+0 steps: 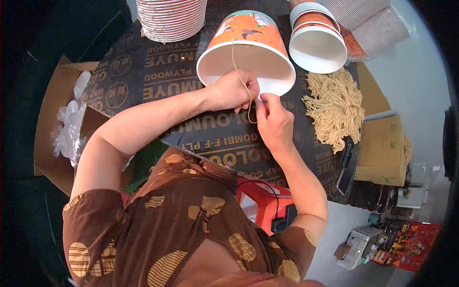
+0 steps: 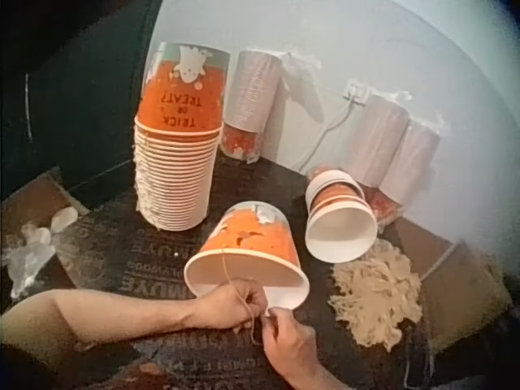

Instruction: The person is attaching string handles to paper buckets by threading the string through pre-punched holes and securing them.

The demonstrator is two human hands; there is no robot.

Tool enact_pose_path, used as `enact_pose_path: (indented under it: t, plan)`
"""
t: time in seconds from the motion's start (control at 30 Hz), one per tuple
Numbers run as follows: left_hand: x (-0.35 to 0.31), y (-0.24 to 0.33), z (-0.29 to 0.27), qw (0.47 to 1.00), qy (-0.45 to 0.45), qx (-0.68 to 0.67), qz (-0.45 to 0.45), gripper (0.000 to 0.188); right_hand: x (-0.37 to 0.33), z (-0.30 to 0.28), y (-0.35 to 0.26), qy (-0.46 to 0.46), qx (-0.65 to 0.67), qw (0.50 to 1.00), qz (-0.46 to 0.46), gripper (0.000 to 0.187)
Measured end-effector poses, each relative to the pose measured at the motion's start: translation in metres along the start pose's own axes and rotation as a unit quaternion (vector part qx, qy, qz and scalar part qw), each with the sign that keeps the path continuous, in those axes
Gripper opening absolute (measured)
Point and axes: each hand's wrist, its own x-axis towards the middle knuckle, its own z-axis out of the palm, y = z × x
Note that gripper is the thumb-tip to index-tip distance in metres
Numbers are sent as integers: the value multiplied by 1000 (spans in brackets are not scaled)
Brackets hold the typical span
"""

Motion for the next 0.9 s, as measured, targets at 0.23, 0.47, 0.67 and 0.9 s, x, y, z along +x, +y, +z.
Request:
enact_pose_path:
  t: [0.23, 0.47, 0.67, 0.9]
  plan:
    - [-1, 2, 2, 999, 9, -53, 1, 13, 2, 4, 2, 13, -33, 999, -29, 11]
    - [-4, 9, 2, 999, -1, -33, -33, 19, 3, 4, 2, 31, -3, 999, -14, 9]
    - [-4, 5, 1, 998, 44, 23, -32, 9, 4, 4, 1, 17, 8, 1000, 7, 10]
    - [-4, -8, -1, 967, 101, 195, 130, 7, 4, 4, 1, 19, 34, 999, 34, 9]
